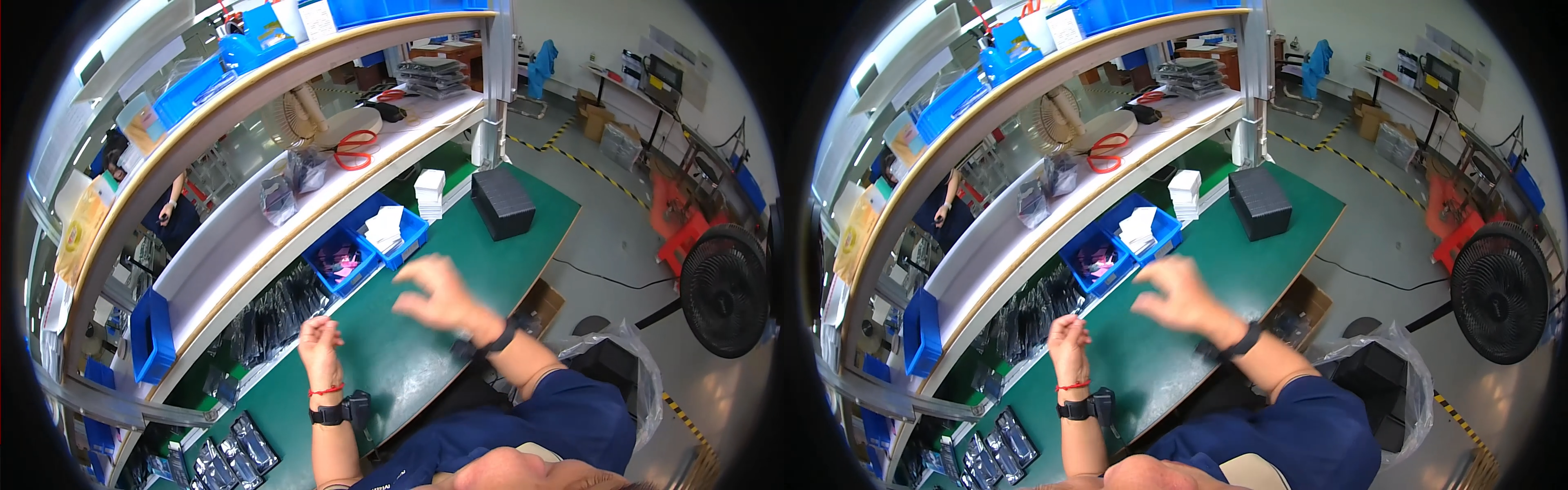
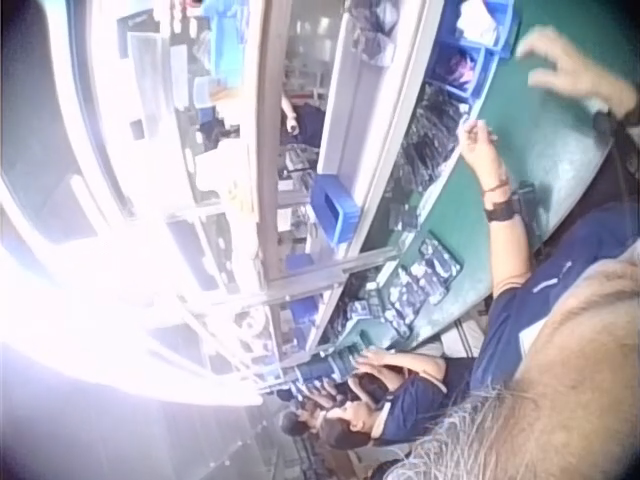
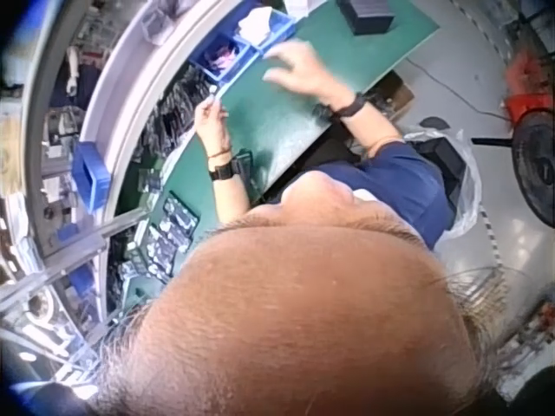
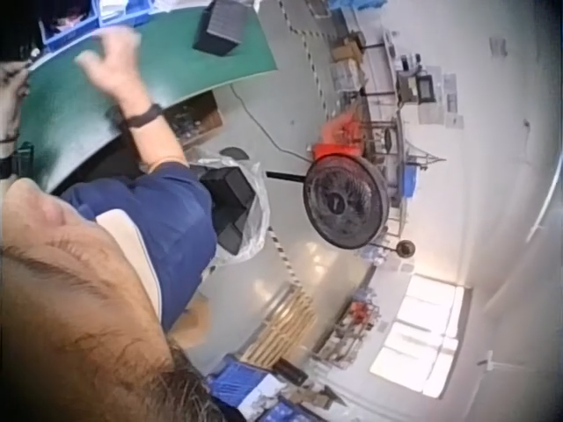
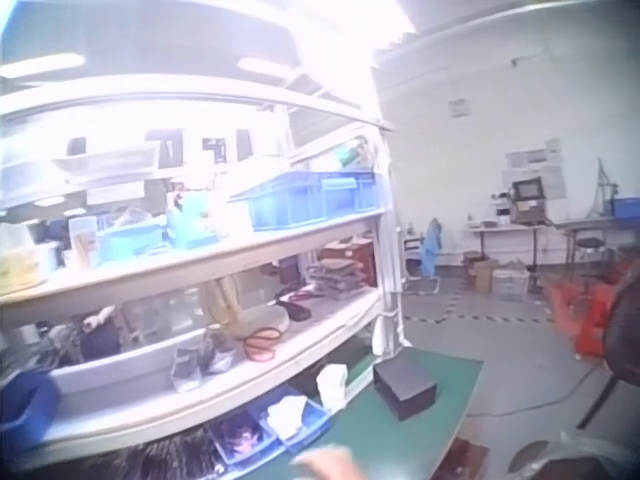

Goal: Manually sort and assemble mobile device cases, insert graphics sheets, and pack completed items into individual protective bags along a factory workstation conveyor belt.

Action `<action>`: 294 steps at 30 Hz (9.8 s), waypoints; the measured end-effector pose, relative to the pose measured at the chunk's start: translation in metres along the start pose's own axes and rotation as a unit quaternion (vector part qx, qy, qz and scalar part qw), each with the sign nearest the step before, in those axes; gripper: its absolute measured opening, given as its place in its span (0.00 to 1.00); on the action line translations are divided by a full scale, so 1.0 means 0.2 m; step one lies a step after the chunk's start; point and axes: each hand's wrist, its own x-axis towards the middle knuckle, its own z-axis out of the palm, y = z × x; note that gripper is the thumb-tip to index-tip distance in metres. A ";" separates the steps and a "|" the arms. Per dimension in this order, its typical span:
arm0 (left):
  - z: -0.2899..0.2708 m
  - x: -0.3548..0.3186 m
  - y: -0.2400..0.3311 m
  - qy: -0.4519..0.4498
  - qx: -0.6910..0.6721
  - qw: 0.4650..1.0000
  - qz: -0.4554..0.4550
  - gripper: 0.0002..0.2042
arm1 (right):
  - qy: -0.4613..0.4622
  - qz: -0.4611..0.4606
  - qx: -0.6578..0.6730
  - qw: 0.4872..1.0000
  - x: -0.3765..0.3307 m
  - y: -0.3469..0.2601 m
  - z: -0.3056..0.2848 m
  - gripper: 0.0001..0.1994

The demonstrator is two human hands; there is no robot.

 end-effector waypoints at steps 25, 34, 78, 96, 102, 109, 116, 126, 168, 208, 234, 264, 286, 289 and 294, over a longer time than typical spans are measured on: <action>1.75 0.41 -0.55 -0.343 0.125 0.915 -0.169 0.14 | 0.015 0.460 -0.263 0.848 0.16 1.03 -0.74 0.29; 1.14 0.35 -0.31 -0.446 -0.016 0.870 -0.210 0.08 | -0.010 0.443 -0.278 0.852 0.17 1.05 -0.73 0.29; -0.48 -0.45 0.12 0.027 0.144 0.989 -0.001 0.04 | -0.196 0.250 0.415 0.853 -0.25 -0.49 0.87 0.05; -0.68 -0.40 0.16 0.110 0.500 0.850 0.124 0.14 | -0.227 0.350 0.444 0.793 -0.25 -0.31 0.85 0.07; -0.48 -0.37 0.02 0.010 0.123 0.992 -0.001 0.12 | -0.222 0.313 0.376 0.844 -0.28 -0.34 0.87 0.07; -0.42 -0.33 -0.02 -0.073 0.167 0.982 -0.051 0.11 | -0.219 0.329 0.390 0.832 -0.25 -0.28 0.82 0.05; -0.48 -0.32 0.04 0.031 0.116 0.988 -0.095 0.16 | -0.102 0.310 0.291 0.899 -0.27 -0.16 0.81 0.07; -0.45 -0.34 0.00 -0.012 0.171 0.985 -0.030 0.15 | -0.137 0.156 0.171 0.963 -0.17 -0.38 0.77 0.06; -0.28 -0.44 -0.06 -0.272 0.490 0.819 0.123 0.11 | -0.128 0.290 -0.009 0.948 -0.18 0.10 0.46 0.09; 0.56 -0.15 -0.26 -0.212 0.373 0.903 0.012 0.16 | 0.009 0.421 0.329 0.845 -0.29 0.33 -0.24 0.07; 0.67 -0.17 -0.45 -0.347 0.445 0.811 0.153 0.32 | -0.016 0.329 -0.135 0.935 -0.43 0.60 -0.52 0.25; -0.58 -0.63 0.07 0.087 0.688 0.720 -0.038 0.42 | -0.470 0.163 -0.244 0.832 0.79 0.64 0.98 0.16; -0.92 -0.80 0.01 0.147 0.711 0.683 -0.084 0.41 | -0.446 0.125 -0.255 0.849 0.75 0.63 1.01 0.17; -0.90 -0.83 0.00 0.147 0.711 0.682 -0.089 0.42 | -0.395 0.030 -0.351 0.849 0.69 0.58 1.00 0.17; -0.89 -0.83 0.00 0.164 0.689 0.705 -0.023 0.37 | -0.283 -0.095 -0.359 0.885 0.65 0.78 1.01 0.10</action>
